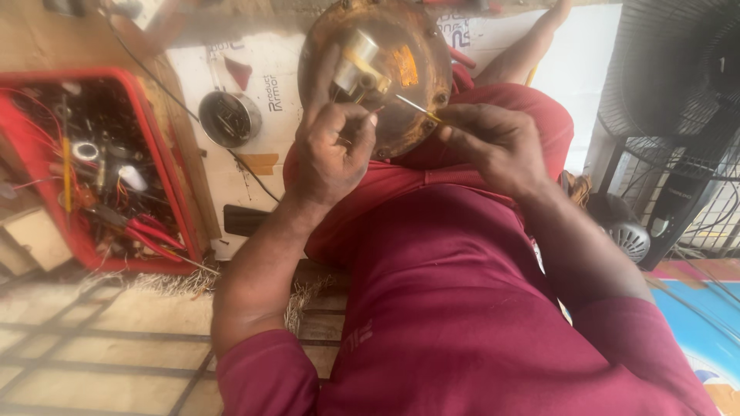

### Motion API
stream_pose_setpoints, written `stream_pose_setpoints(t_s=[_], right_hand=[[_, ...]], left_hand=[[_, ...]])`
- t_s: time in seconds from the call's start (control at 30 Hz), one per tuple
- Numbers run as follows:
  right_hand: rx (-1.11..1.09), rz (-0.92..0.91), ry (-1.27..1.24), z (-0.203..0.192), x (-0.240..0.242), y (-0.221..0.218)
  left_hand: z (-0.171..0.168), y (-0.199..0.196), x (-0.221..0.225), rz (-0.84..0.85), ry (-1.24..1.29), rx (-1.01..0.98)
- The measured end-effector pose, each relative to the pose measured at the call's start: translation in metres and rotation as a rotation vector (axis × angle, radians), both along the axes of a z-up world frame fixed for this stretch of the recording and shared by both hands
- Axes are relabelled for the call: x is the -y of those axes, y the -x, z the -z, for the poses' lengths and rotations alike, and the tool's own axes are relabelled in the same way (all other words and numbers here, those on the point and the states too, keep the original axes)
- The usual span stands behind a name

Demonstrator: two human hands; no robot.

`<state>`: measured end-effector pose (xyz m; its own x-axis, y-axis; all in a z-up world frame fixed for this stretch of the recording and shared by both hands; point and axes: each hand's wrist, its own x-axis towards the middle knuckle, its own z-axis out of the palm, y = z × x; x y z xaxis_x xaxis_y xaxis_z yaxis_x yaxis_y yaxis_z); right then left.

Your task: The person sits on the floor and uses a screwdriver to adjust wires and components on a circular metal object, likely an electrical part. They manipulate the wires and tighten screws on the object throughout the video.

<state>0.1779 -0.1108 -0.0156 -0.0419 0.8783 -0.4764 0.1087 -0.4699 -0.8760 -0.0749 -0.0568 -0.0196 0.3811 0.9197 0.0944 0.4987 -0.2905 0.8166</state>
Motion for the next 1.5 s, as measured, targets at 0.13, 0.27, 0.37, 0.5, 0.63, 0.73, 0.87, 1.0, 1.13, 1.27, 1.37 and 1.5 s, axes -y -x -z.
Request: stream_pose_setpoints(t_s=[0.13, 0.27, 0.37, 0.5, 0.63, 0.73, 0.87, 1.0, 1.13, 1.27, 1.37, 1.5], right_hand=[[-0.047, 0.019, -0.102, 0.01, 0.003, 0.006], [-0.037, 0.011, -0.131, 0.014, 0.003, 0.005], [-0.049, 0.019, -0.128, 0.014, 0.003, 0.007], [-0.045, 0.011, -0.133, 0.012, 0.0, 0.009], [0.025, -0.008, -0.167, 0.007, 0.0, 0.011], [0.054, -0.032, -0.17, 0.004, 0.001, 0.013], [-0.045, -0.024, 0.22, 0.002, -0.001, 0.013], [0.272, -0.104, -0.199, 0.001, -0.005, 0.02], [0.139, 0.04, -0.268, -0.007, -0.008, 0.024], [-0.028, 0.01, 0.334, -0.016, -0.013, 0.019], [0.194, -0.073, -0.202, -0.018, -0.016, 0.02], [0.108, 0.02, 0.119, -0.019, -0.016, 0.017]], left_hand=[[0.005, -0.001, 0.001, -0.031, -0.023, 0.005], [0.005, -0.003, 0.004, -0.073, -0.031, -0.053], [0.001, -0.007, 0.003, -0.097, -0.005, -0.005], [-0.008, -0.01, 0.004, -0.128, 0.008, -0.071], [-0.009, -0.01, 0.006, -0.123, -0.068, -0.045], [0.001, -0.011, 0.007, -0.137, -0.002, 0.023], [0.022, -0.014, 0.01, -0.156, -0.042, 0.208], [0.038, -0.014, 0.013, -0.147, -0.001, 0.319], [0.045, -0.015, 0.012, -0.149, -0.053, 0.35], [0.047, -0.015, 0.015, -0.166, -0.07, 0.319], [0.048, -0.016, 0.016, -0.189, -0.067, 0.314], [0.048, -0.017, 0.016, -0.19, -0.031, 0.351]])
